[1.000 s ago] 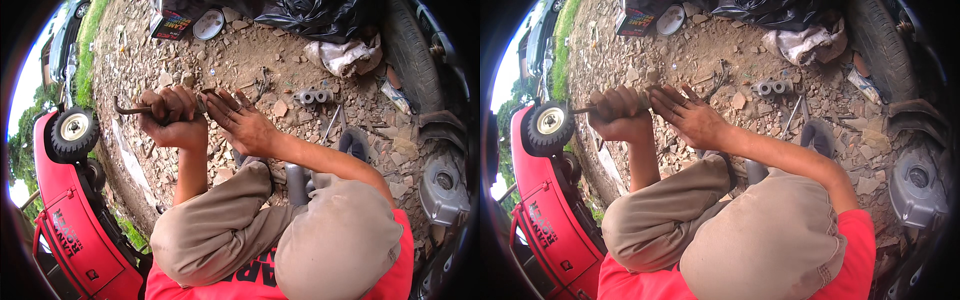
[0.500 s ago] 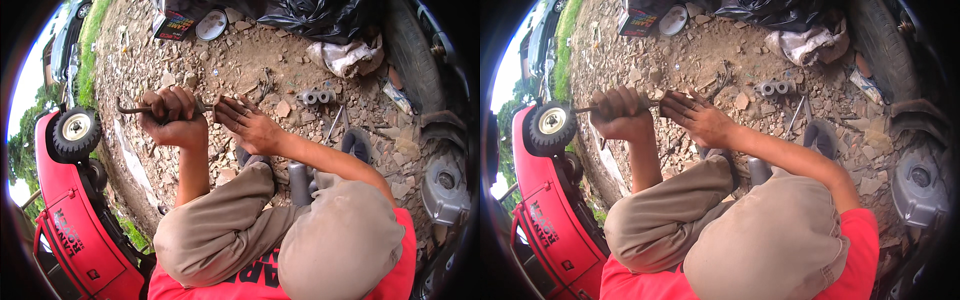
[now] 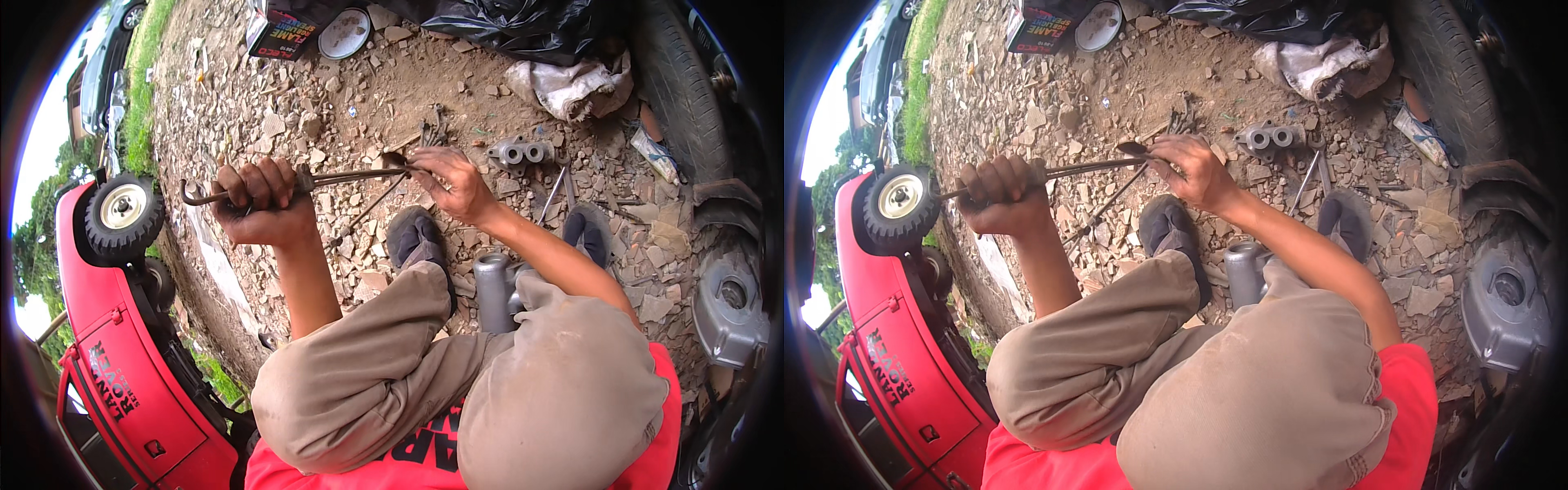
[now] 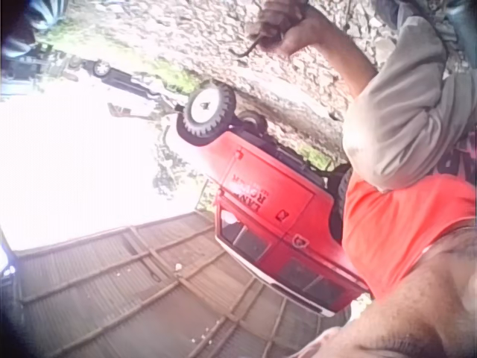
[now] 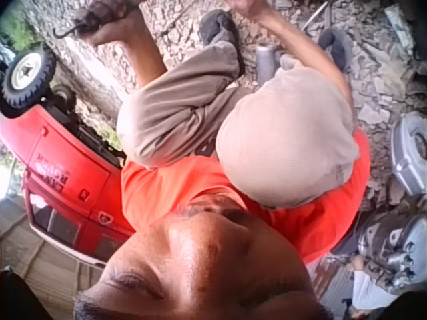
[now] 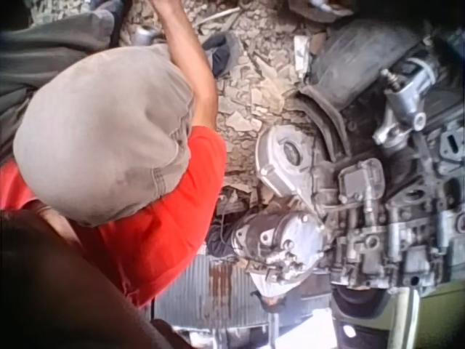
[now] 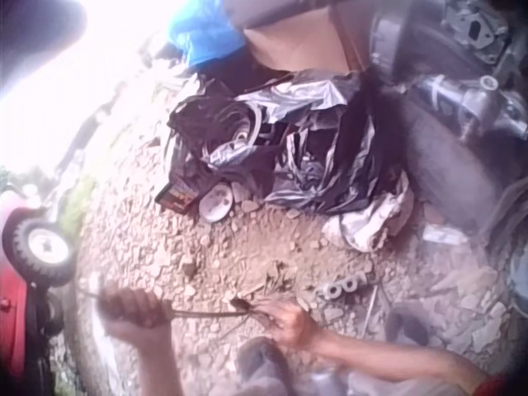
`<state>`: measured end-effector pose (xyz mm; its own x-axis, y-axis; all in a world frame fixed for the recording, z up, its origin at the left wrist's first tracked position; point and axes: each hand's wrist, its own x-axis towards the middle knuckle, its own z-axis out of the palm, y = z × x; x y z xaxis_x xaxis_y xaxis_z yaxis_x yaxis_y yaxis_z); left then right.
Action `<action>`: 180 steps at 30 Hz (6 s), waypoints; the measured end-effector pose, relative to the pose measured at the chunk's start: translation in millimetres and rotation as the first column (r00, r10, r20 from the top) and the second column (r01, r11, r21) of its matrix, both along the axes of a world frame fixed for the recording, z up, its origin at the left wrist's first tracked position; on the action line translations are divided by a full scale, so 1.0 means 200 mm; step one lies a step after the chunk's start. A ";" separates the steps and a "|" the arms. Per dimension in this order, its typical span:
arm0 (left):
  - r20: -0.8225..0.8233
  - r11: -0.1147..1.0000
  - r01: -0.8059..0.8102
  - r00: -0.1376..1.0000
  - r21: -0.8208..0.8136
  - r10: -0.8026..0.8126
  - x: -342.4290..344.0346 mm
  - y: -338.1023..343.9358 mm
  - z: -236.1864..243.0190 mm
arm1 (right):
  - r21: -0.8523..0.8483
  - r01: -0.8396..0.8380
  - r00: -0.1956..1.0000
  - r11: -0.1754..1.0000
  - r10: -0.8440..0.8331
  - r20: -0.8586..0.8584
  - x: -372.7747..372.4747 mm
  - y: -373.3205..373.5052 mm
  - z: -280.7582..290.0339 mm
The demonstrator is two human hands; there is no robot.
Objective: The person sits on the ground and manipulates a bent metal rod, attempting to straighten it by hand. They also handle a small cylindrical metal part and a long thin metal rod, moving them around and inspecting them.
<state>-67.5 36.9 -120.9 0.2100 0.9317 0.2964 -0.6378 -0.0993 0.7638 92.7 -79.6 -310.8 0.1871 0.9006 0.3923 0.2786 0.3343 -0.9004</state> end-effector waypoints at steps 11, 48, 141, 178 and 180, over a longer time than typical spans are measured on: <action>0.025 0.999 0.001 1.000 -0.033 0.000 -0.04 0.07 0.01 | -0.006 0.075 0.992 0.997 -0.074 0.099 0.00 0.04 0.09; 0.000 0.383 0.315 0.773 -0.868 -0.635 0.60 -0.18 -0.42 | -0.184 -0.192 0.981 0.964 0.189 -0.031 0.32 -0.53 0.44; 0.091 0.317 0.363 0.770 -0.876 -0.631 0.50 -0.14 -0.48 | -0.122 -0.749 0.658 0.651 0.753 -0.019 0.17 -0.56 0.25; -0.256 0.557 0.414 0.588 -0.720 -0.767 0.50 -0.10 -0.21 | -0.212 -0.401 0.396 0.891 -0.040 -0.917 0.29 -0.39 0.39; -0.731 0.800 0.476 0.387 -0.365 -0.563 0.47 -0.10 -0.33 | -0.187 -0.292 0.402 0.938 -0.057 -0.914 0.34 -0.39 0.42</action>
<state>27.2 17.0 -186.9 0.7586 0.5663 -0.3222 0.3096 0.1218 0.9430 159.9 -157.3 -225.8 0.1528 0.9682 -0.1982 -0.7671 -0.0103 -0.6415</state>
